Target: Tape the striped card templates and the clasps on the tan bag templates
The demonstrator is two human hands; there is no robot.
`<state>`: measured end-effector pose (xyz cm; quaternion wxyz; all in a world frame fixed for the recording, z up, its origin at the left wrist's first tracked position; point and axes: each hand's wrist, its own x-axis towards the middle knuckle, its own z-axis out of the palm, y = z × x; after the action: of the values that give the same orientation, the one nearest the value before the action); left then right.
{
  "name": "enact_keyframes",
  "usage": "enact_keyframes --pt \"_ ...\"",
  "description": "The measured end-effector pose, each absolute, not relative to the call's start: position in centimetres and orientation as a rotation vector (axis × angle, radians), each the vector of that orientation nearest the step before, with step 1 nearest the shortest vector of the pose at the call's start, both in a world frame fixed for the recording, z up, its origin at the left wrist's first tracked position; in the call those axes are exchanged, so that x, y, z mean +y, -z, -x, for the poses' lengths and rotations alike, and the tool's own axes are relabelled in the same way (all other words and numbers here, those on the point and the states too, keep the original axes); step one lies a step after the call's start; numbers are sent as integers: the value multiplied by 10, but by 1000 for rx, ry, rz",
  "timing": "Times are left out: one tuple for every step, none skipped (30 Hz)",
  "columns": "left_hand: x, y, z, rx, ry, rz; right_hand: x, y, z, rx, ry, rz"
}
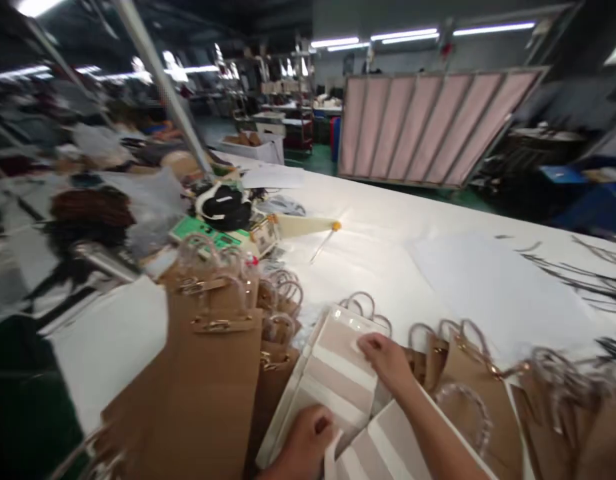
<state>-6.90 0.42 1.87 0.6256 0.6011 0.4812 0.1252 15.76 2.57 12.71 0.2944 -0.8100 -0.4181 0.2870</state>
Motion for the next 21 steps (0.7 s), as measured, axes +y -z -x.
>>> enact_keyframes --pt "9 -10 61 1107 -286 -1399 46 -109 -169 -1096 -810 2145" --pt "12 -3 57 1113 -282 -1411 65 -93 -177 -1094 -845 2119" --pt "15 2 55 1119 -280 -1416 83 -79 -182 -1100 -864 2085" --pt "17 5 55 1126 -279 -1418 98 -68 -184 -1112 -866 2051" --pt "18 6 56 1135 -276 -1422 111 -59 -184 -1125 -859 2030" --pt "18 7 57 1148 -273 -1430 121 -52 -182 -1139 -853 2027" --pt "18 8 58 1161 -269 -1441 129 -47 -179 -1153 -857 2030" --pt "18 8 59 1175 -266 -1451 136 -42 -177 -1161 -862 2040" --pt "18 7 59 1189 -262 -1461 141 -38 -175 -1167 -858 2058" --pt "18 7 58 1200 -256 -1467 145 -34 -174 -1169 -847 2082" --pt "18 6 57 1207 -251 -1466 148 -30 -173 -1164 -830 2112" --pt "18 5 56 1211 -247 -1462 150 -26 -173 -1161 -804 2148" --pt "19 4 55 1211 -241 -1458 152 -23 -173 -1165 -769 2192" --pt "20 3 54 1210 -238 -1455 153 -20 -172 -1179 -728 2238" --pt "20 2 54 1206 -238 -1453 154 -17 -172 -1204 -686 2281" --pt "21 1 53 1204 -239 -1452 154 -15 -171 -1237 -644 2317" --pt "22 0 53 1201 -240 -1453 154 -13 -171 -1265 -606 2342" --pt "22 0 53 1201 -242 -1455 154 -11 -170 -1276 -581 2357" --pt "22 -1 53 1205 -246 -1455 155 -9 -170 -1261 -568 2369" --pt "23 -1 53 1210 -246 -1457 156 -8 -170 -1228 -561 2383" --pt "23 -1 52 1212 -244 -1459 157 -7 -171 -1187 -557 2401"
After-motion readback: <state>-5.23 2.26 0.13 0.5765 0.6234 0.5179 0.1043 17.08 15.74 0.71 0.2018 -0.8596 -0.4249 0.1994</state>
